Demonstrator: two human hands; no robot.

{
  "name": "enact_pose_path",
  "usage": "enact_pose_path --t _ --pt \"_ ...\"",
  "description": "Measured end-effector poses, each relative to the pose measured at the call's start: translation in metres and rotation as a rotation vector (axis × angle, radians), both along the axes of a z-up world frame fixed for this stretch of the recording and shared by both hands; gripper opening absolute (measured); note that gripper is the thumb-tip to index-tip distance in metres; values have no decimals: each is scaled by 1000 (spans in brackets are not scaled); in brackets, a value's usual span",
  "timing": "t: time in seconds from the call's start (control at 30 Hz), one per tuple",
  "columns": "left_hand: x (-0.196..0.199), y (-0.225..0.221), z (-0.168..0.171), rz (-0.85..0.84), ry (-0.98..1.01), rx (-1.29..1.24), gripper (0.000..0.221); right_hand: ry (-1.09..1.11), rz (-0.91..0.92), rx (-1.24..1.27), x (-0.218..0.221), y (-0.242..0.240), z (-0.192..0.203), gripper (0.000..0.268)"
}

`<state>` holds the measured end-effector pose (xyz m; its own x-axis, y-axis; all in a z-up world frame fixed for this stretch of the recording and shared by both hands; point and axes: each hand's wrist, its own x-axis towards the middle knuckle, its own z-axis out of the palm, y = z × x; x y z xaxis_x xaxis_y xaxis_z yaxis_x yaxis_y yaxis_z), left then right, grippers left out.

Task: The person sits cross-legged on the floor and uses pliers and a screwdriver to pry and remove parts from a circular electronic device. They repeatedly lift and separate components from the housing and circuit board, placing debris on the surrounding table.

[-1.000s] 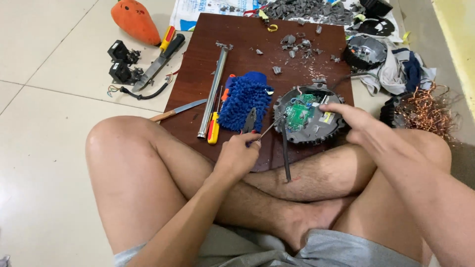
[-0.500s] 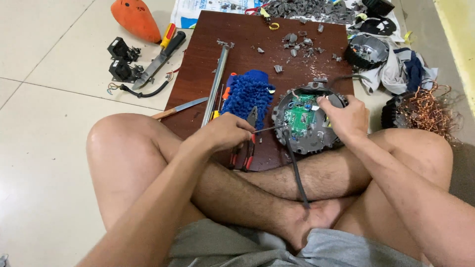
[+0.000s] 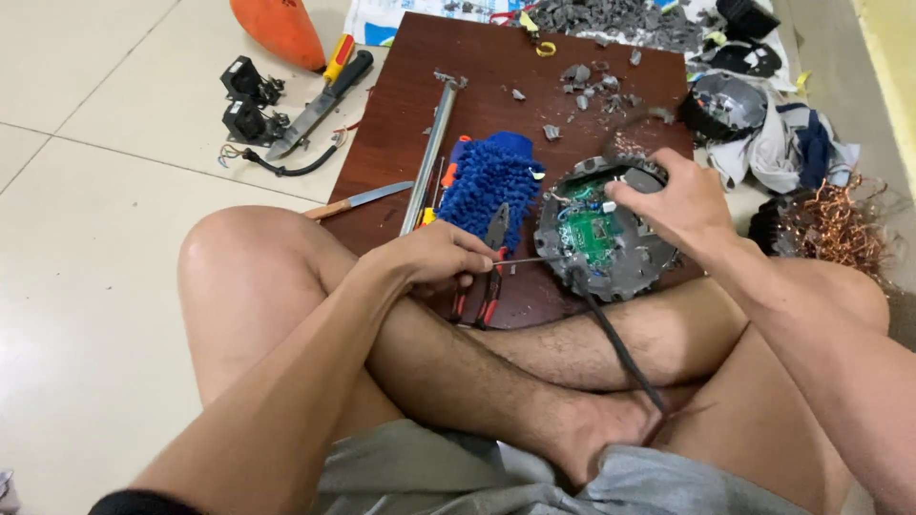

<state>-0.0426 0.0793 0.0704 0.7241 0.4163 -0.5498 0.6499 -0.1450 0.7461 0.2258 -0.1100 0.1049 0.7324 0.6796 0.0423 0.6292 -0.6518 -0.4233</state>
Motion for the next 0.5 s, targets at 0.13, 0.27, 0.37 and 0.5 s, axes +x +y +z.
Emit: enact_pose_path --t 0.13,0.27,0.37,0.5 --pt "13 -1 -17 51 -6 -104 31 18 46 -29 12 5 3 74" --pt "13 -29 -23 86 -50 -64 30 16 26 -39 27 4 -11 72" --pt "21 -80 -35 158 -72 81 31 -30 -2 -85 33 6 -11 76" --pt "25 -157 -23 410 -41 -7 35 -48 -52 -103 31 3 -5 76"
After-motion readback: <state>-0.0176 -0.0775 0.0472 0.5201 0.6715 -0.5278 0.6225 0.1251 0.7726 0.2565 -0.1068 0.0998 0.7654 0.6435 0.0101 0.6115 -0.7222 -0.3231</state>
